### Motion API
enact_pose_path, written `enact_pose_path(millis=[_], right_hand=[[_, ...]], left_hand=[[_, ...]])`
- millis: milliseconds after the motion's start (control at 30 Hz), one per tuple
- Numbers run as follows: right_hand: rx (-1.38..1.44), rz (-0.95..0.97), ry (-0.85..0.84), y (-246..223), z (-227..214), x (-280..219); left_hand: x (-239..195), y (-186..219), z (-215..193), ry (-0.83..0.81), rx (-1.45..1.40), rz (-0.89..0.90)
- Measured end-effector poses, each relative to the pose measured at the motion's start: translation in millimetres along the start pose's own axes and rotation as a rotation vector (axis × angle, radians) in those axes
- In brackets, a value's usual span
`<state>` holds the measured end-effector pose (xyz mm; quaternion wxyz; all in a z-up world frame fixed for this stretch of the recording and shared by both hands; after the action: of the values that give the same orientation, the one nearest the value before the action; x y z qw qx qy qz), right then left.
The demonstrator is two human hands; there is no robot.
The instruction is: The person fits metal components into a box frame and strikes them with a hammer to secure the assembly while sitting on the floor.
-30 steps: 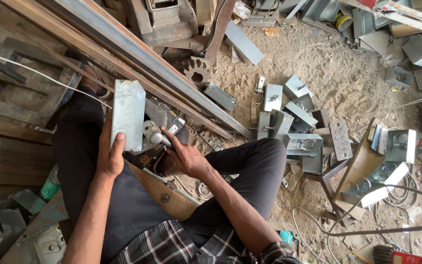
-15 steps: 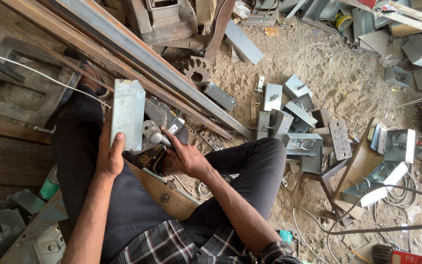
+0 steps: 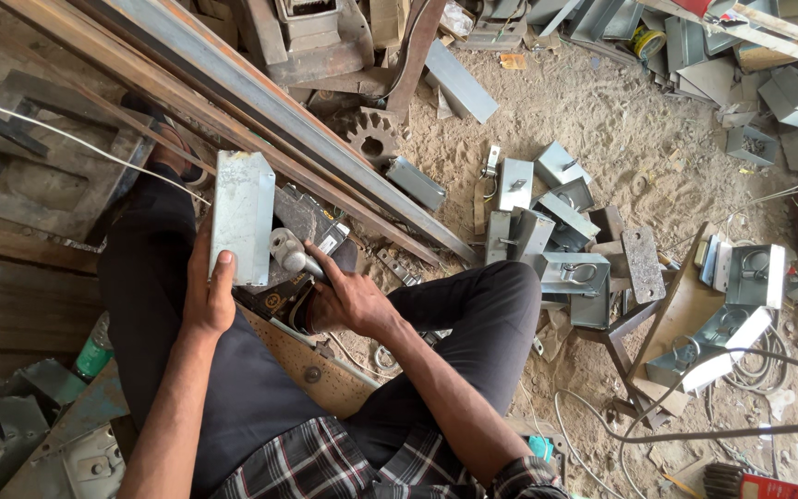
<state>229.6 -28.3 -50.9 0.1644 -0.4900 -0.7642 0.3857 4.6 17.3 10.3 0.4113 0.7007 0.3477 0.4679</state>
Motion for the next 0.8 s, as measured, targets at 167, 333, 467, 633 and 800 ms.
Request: enact_pose_path(millis=[167,333,467,633,800], right_hand=[[-0.001,0.049,-0.033,1,1,0],[-0.018,-0.025,0.025,0,1,-1],[-0.01,0.0,0.002,-3,-1,-1],[-0.018,0.067,-0.027,-9,-6,0],[0.0,0.125,-0.066,-16,-13,1]], left_hand=[[1,3,0,0.004,-0.008,0.004],[2,6,0,0.005,0.009,0.01],[0,6,0,-0.008,-0.057,-0.01],[-2,1,3,0.013,-0.11,-0.045],[-3,-7,-16,-0.089,-0.282,-0.321]])
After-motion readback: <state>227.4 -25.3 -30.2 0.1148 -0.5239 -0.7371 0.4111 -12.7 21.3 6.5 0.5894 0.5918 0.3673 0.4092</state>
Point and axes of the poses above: each hand's wrist, its own x-axis towards the middle knuckle, its own z-axis out of the palm, y = z × x, the point moved 2 cm from there along x, towards the middle knuckle, and after that the axes turned 7 degrees about -y, right-handed, at the moved point
